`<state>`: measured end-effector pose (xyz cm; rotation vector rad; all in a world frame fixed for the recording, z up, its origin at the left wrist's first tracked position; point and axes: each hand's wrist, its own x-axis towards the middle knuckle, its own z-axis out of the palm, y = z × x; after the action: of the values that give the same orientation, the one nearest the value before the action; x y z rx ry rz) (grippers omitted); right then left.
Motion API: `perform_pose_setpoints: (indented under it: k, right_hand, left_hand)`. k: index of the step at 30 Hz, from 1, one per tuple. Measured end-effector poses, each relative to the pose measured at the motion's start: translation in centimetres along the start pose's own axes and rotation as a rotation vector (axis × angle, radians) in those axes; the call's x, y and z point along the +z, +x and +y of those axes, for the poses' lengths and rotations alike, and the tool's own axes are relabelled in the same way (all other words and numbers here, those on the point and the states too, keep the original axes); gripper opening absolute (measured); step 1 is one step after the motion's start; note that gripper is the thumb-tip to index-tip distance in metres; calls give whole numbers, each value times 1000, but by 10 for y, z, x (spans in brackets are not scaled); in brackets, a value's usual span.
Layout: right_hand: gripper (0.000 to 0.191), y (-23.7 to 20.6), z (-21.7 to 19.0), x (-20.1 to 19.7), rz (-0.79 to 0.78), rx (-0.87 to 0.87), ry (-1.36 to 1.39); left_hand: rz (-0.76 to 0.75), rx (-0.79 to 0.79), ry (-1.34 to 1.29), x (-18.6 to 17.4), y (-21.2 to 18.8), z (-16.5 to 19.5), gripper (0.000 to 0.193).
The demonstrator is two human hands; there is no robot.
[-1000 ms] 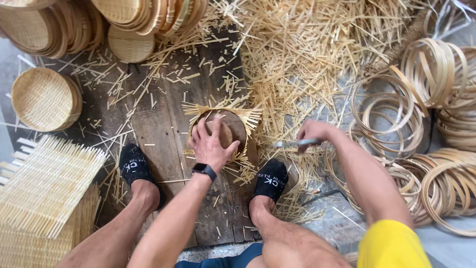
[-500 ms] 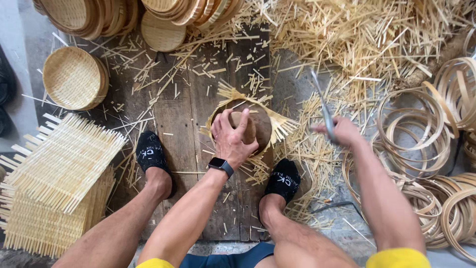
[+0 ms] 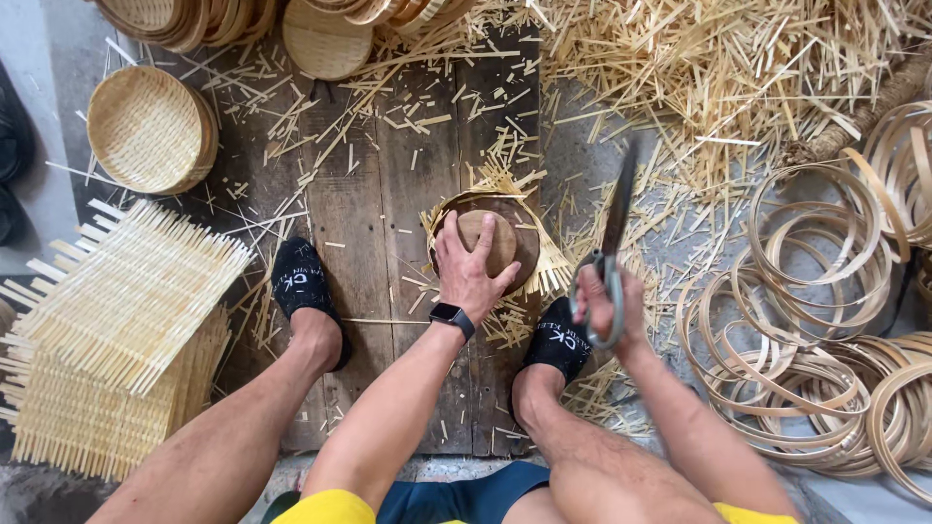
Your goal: The person sits on the floor of a bamboo workshop and shapes a pre-woven square bamboo mat over a round wooden mold, folding the strips down around it. They trim the excess bamboo strips with scissors, fit a bamboo rim ring around the edge, and set the formed basket aside with finished ones.
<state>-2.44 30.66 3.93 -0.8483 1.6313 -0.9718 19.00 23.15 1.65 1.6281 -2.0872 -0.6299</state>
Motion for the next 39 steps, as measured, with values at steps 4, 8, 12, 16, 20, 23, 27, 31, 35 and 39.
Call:
perform_pose_setpoints:
  k: [4, 8, 12, 16, 20, 23, 27, 31, 35, 39]
  right_hand:
    - [44, 8, -19, 21, -269, 749, -9]
    - [43, 8, -29, 4, -215, 614, -65]
    - [53, 9, -27, -28, -184, 199, -682]
    - [63, 26, -3, -36, -64, -240, -1228]
    - [54, 48, 29, -31, -54, -237, -1360]
    - [31, 60, 40, -48, -113, -154, -1419]
    - [41, 70, 48, -52, 18, -441, -1399]
    - [48, 87, 59, -32, 246, -766, -1376]
    - [22, 98, 58, -44, -78, -322, -1488]
    - [40, 102, 53, -47, 123, -687, -1404]
  left_hand:
    - [-52, -31, 26, 5, -2, -4, 95]
    - [-78, -47, 23, 2, -3, -6, 95]
    - [-69, 11, 11, 2, 1, -6, 100]
    - [-78, 18, -3, 4, 1, -4, 96]
    - [-140, 40, -18, 2, -1, -3, 91]
    - [-169, 67, -34, -2, 2, -5, 90]
    - [-194, 78, -21, -4, 7, -8, 89]
    - [-253, 196, -69, -10, 15, -16, 87]
    - [-318, 260, -33, -19, 25, -24, 88]
    - [-363, 211, 22, -19, 31, -20, 105]
